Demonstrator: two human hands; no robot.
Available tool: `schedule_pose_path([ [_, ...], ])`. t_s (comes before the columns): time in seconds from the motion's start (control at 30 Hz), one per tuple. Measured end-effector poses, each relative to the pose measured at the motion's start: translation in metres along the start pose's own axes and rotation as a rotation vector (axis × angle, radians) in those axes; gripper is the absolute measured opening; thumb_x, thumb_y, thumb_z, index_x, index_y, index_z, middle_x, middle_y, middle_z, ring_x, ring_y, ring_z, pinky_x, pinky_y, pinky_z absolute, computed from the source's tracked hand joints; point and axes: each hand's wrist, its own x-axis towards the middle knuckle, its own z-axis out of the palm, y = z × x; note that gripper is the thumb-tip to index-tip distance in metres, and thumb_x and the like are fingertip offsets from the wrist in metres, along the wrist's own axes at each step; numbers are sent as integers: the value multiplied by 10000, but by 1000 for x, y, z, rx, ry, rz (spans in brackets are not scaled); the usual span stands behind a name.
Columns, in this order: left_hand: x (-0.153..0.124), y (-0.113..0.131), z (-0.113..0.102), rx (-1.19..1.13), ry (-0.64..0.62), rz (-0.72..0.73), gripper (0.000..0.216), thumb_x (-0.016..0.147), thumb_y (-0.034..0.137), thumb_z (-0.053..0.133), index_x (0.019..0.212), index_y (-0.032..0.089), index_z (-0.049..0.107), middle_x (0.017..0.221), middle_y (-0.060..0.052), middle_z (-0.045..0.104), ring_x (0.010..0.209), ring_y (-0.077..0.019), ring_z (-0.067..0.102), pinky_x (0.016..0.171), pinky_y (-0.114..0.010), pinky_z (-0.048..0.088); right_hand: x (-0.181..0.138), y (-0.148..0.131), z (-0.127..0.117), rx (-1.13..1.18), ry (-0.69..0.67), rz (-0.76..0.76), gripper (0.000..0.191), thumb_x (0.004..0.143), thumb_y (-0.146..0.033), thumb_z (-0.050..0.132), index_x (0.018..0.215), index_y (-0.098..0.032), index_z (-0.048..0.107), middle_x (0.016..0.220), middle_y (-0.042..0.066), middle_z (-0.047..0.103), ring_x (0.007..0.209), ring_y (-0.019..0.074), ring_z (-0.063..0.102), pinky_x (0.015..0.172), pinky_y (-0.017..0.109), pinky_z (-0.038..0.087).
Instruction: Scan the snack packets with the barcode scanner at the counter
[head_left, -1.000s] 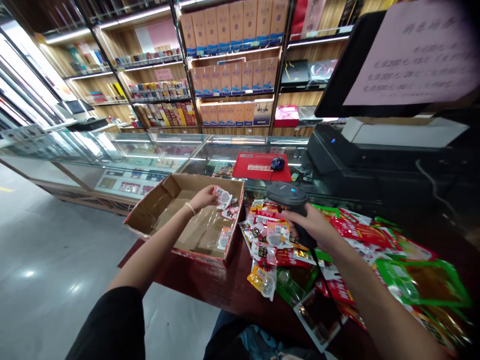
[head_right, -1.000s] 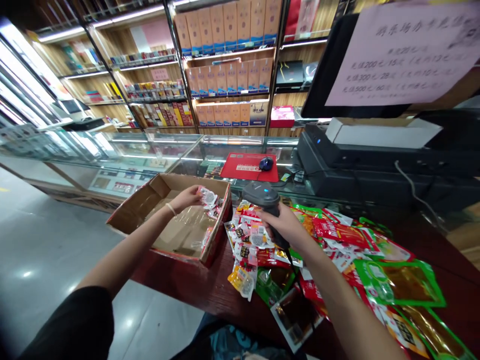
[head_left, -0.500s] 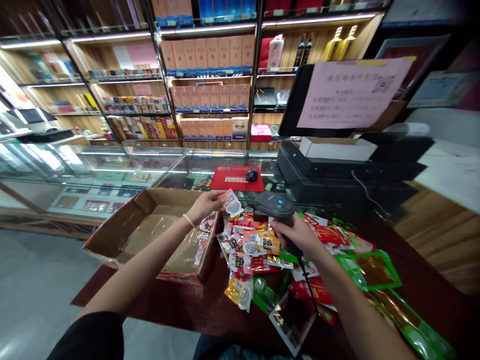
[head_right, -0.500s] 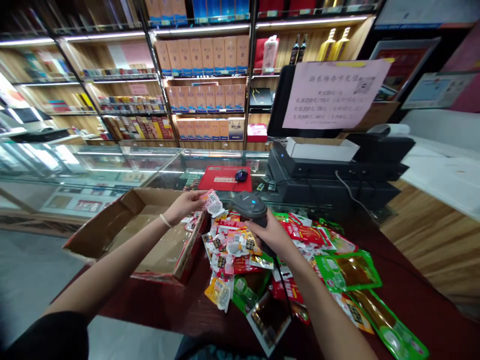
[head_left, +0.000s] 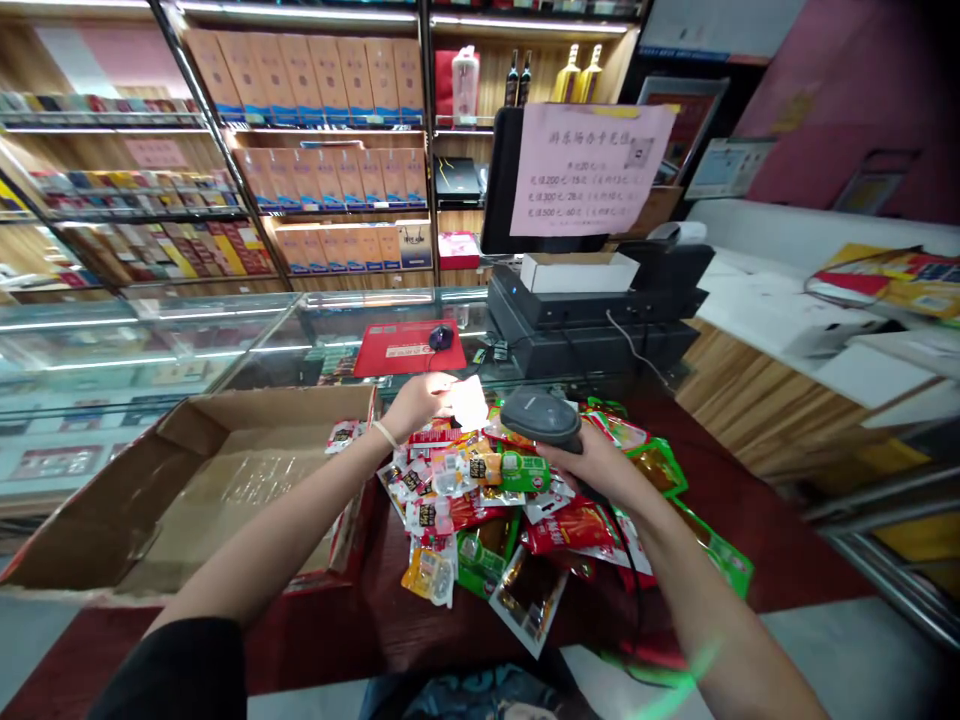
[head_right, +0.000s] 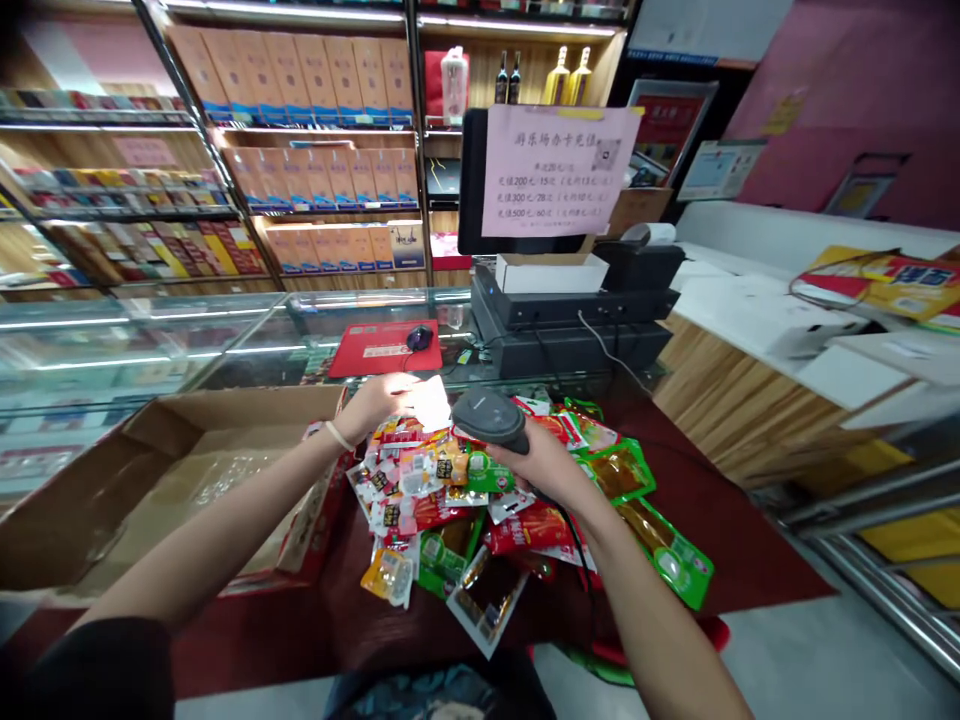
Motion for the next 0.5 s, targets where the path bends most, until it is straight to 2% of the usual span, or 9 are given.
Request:
schedule_pose_path([
  [0.1, 0, 0, 3, 13, 2, 3, 310, 734, 270, 721, 1012, 144, 665, 908, -69, 741, 774, -186, 699, 732, -316, 589, -1, 7, -3, 23, 27, -5, 291, 762, -462, 753, 835, -240, 580, 437, -54, 524, 351, 138, 463, 377, 256, 364],
  [0.27, -7, -9, 0, -2, 50, 35, 247, 758, 334, 708, 877, 166, 572, 706, -11, 677, 650, -151, 663, 679, -295, 557, -3, 12, -7, 96, 72, -4, 330, 781, -471, 737, 759, -242, 501, 473, -66, 517, 369, 119, 461, 390, 252, 373],
  [0.4, -16, -22, 2, 231, 112, 117, 201, 788, 345, 678, 790, 179, 564, 717, -18, 676, 678, -158, 641, 648, -264, 496, -4, 11, -6, 185, 98, 18, 364, 762, -486, 748, 746, -239, 481, 482, -75, 502, 364, 103, 437, 391, 247, 368],
  [0.5, -20, -27, 19, 430, 63, 202, 122, 816, 297, 643, 784, 183, 615, 784, -22, 699, 741, -162, 634, 689, -259, 468, -5, 10, -7, 236, 124, 32, 380, 742, -485, 767, 746, -243, 475, 504, -73, 510, 371, 96, 427, 389, 243, 363],
])
